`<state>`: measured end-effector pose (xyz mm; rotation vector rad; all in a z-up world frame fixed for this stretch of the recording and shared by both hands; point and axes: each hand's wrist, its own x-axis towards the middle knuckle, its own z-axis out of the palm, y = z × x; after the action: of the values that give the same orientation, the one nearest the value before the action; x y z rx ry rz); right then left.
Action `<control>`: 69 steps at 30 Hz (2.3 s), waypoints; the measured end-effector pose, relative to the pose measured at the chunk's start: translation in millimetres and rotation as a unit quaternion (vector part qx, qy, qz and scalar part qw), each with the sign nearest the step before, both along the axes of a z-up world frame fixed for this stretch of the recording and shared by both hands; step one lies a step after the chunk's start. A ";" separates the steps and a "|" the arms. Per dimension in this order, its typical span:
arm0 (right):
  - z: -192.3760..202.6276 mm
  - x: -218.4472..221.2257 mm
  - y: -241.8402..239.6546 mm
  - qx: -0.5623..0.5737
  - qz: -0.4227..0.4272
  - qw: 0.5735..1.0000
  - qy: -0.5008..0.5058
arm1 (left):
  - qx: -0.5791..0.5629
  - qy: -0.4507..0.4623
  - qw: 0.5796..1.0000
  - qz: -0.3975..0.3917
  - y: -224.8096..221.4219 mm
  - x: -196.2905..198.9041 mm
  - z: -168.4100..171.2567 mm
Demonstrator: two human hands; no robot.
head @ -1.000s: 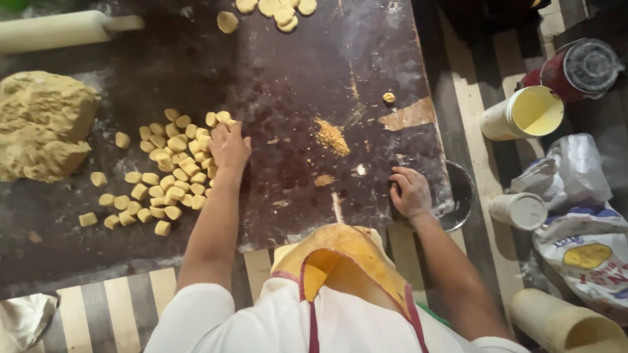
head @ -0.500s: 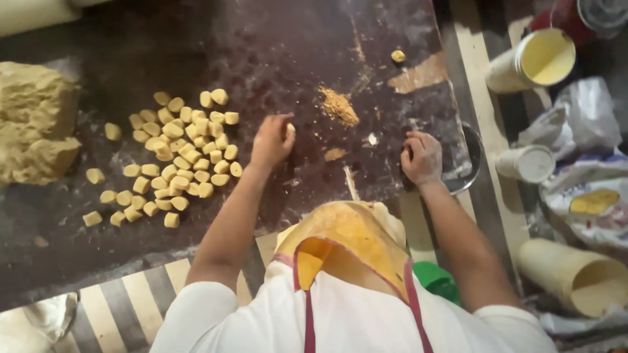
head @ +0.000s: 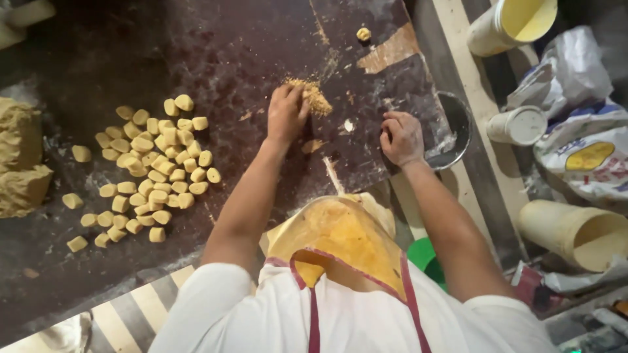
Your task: Shaping small pieces of dough and placing them onto baking trays.
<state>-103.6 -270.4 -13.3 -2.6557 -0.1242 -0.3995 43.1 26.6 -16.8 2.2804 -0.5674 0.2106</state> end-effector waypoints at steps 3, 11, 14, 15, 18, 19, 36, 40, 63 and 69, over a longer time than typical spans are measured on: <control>2.7 5.8 -0.7 0.009 0.002 1.000 -0.008 | -0.019 0.027 0.999 0.013 26.1 -22.8 22.6; 3.5 6.0 0.5 -0.002 0.007 1.000 -0.007 | 0.168 0.155 0.967 0.115 85.5 -58.4 26.7; 3.8 6.5 1.3 -0.009 0.003 1.000 -0.012 | 0.097 0.203 0.960 0.168 71.8 -38.0 28.7; 2.3 6.7 0.5 -0.004 0.002 1.000 -0.010 | 0.089 0.151 0.967 0.183 66.7 -26.2 17.1; 2.1 4.8 2.8 -0.001 0.003 1.000 -0.005 | 0.170 0.063 0.964 0.195 58.5 -8.7 -11.6; 4.2 8.1 0.1 -0.007 0.003 1.000 -0.013 | 0.252 0.017 0.949 0.191 52.7 -1.9 -20.6; 5.4 5.2 1.1 0.000 0.007 1.000 -0.019 | 0.233 0.180 0.943 0.157 69.8 12.7 -0.5; 3.0 6.1 2.0 -0.004 0.000 1.000 -0.016 | 0.287 0.072 0.937 0.183 86.7 5.6 14.8; 2.8 5.3 2.2 -0.002 0.001 1.000 -0.007 | 0.052 0.193 0.959 0.200 129.0 -22.3 -12.6; 3.0 5.8 1.7 -0.008 -0.001 1.000 -0.008 | 0.120 0.306 0.940 0.093 107.9 -6.0 28.3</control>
<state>-97.8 -268.7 -10.3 -2.6687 -0.1303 -0.4213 37.0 134.5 11.5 2.4588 -0.0508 -0.4946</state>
